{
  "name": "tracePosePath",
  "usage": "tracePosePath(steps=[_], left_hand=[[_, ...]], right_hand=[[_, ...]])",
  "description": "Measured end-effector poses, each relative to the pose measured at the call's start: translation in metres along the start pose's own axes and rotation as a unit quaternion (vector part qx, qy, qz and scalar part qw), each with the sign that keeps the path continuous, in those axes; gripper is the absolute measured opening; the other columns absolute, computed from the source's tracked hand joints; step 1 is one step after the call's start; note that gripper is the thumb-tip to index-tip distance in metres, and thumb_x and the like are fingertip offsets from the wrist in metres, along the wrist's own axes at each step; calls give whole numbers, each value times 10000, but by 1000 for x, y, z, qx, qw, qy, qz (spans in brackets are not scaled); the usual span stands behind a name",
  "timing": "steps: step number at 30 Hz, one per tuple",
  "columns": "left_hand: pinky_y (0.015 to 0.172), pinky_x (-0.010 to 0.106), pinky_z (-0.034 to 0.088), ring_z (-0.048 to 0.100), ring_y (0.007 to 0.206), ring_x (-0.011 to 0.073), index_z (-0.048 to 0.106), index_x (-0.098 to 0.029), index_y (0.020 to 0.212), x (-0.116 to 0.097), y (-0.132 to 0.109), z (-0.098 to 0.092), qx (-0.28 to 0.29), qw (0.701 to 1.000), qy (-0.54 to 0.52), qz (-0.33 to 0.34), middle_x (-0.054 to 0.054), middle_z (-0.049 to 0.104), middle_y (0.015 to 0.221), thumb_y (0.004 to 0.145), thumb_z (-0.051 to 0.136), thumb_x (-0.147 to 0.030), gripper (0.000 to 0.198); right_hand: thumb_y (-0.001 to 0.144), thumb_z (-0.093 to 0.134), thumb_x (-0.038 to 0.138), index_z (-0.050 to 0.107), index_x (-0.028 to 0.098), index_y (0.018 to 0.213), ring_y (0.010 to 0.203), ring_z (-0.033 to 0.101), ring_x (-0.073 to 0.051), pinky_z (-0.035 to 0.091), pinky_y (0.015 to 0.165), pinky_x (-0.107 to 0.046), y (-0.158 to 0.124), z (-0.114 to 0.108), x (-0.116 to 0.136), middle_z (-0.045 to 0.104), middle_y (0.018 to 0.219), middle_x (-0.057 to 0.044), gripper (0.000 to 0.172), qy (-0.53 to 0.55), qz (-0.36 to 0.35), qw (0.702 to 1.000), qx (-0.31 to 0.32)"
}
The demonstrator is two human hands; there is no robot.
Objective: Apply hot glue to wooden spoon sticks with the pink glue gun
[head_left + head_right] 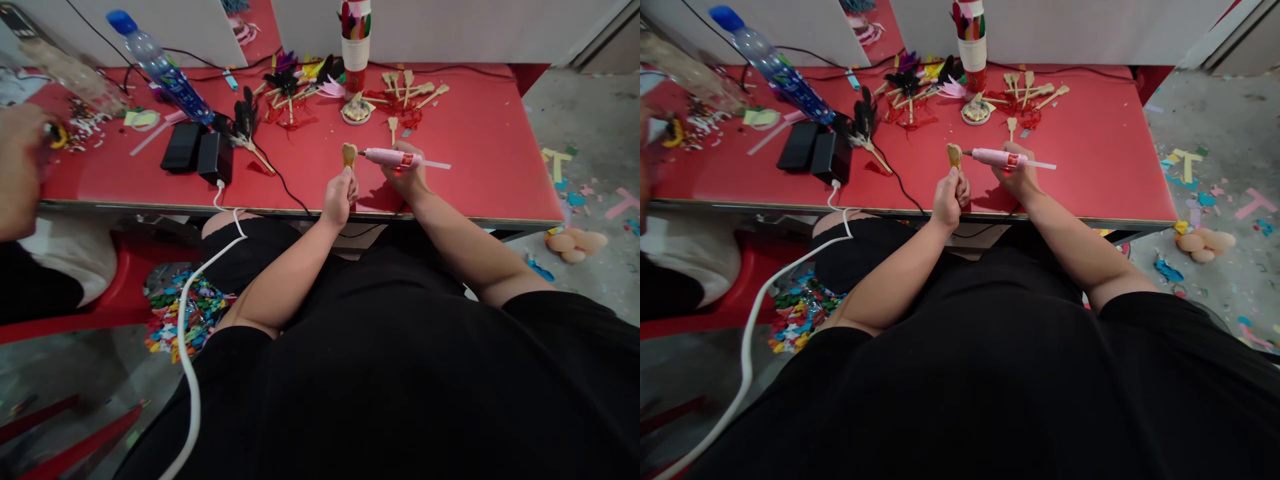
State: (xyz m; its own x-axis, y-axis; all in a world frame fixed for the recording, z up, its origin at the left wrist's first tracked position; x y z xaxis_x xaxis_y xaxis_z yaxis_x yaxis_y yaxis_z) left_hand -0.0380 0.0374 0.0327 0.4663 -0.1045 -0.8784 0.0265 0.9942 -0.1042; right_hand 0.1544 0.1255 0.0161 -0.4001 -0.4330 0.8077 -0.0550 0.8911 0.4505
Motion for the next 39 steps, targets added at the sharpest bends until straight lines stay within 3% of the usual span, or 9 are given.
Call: tracePosePath(steps=[5,11,17,26,39], left_hand=[[483,245,254,296,497,93,381,-252,762,0,0,-1,-4,1000,10,2,-79,290,604,1175,683,-667,659],[490,230,269,331,509,95,482,-249,832,2,3,-5,-12,1000,11,-1,-81,330,648,1167,707,-548,503],[488,224,267,351,519,92,536,-246,886,8,10,-11,-35,999,-2,16,-70,383,665,1197,659,-533,441],[498,238,269,353,507,81,590,-253,959,10,7,-6,-30,1000,4,5,-87,383,672,1119,805,-645,475],[503,224,222,299,504,74,529,-235,888,17,12,-14,-22,999,-2,32,-84,359,673,1192,720,-543,473]], right_hand=[[876,967,752,555,310,820,755,628,-242,672,731,-445,-3,-1,15,516,700,22,607,10,14,1000,2],[850,929,848,519,311,758,699,569,-218,671,745,-492,0,-2,13,573,703,20,682,17,-5,1000,-20],[883,922,757,475,321,781,688,535,-207,646,717,-459,2,-5,7,508,710,33,632,23,-18,998,-53],[876,985,367,515,301,790,710,557,-202,642,753,-453,-4,8,4,516,719,47,483,-5,-11,1000,25],[946,886,430,469,289,804,676,490,-168,459,667,-354,-6,13,8,477,699,60,462,-9,-28,999,33]])
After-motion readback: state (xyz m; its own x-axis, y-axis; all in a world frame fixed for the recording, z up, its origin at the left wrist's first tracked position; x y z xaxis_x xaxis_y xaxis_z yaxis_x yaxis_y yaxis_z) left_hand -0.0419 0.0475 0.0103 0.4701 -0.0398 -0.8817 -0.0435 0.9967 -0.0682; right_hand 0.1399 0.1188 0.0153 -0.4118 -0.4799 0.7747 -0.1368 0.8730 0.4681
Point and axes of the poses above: each hand's wrist, its own y-axis towards the middle knuckle, its own z-axis out of the palm, x = y × z, the point moved 5 cm from there along y, towards the middle knuckle
